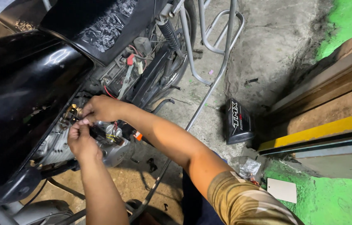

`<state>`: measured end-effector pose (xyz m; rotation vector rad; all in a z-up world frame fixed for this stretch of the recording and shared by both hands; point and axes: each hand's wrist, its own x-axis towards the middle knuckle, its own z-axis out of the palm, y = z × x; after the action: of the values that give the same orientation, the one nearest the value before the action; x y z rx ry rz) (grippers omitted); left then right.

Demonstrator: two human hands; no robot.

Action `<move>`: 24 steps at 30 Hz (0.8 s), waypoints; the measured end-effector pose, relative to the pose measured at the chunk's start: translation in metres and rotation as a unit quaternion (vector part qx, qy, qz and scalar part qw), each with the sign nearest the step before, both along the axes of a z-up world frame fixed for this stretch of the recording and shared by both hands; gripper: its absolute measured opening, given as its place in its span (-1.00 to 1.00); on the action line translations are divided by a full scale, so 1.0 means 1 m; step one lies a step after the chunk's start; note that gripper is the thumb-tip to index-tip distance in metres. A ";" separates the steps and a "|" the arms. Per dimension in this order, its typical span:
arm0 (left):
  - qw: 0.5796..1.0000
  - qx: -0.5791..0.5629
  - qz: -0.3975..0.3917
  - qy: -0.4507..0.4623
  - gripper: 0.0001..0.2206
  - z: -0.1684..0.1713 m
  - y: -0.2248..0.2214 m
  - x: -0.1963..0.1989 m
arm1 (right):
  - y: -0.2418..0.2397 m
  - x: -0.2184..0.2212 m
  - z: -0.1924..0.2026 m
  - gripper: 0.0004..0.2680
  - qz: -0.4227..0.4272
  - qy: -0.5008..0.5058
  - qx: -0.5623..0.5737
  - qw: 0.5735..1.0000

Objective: Repairing the electrical wiring of a motorcycle by connecting wires and applying electrical tape

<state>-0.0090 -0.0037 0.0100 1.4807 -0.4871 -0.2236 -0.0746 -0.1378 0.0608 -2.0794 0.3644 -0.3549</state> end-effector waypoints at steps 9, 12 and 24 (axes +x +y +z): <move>0.994 -0.050 -0.058 0.082 -0.86 0.008 0.011 0.002 | 0.009 -0.005 0.011 -0.86 -0.013 0.012 -0.055 0.998; 0.996 -0.034 -0.051 0.068 -0.82 -0.005 0.006 0.010 | 0.013 -0.008 0.016 -0.86 -0.026 0.014 -0.081 0.996; 0.992 -0.034 -0.092 0.084 -0.85 -0.002 0.007 0.016 | 0.030 0.009 -0.010 -0.86 -0.098 0.044 -0.270 0.957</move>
<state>0.0070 0.0038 0.0076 1.3390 -0.4894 -0.4692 -0.0651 -0.1074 0.0508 -2.6071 0.5796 -0.5252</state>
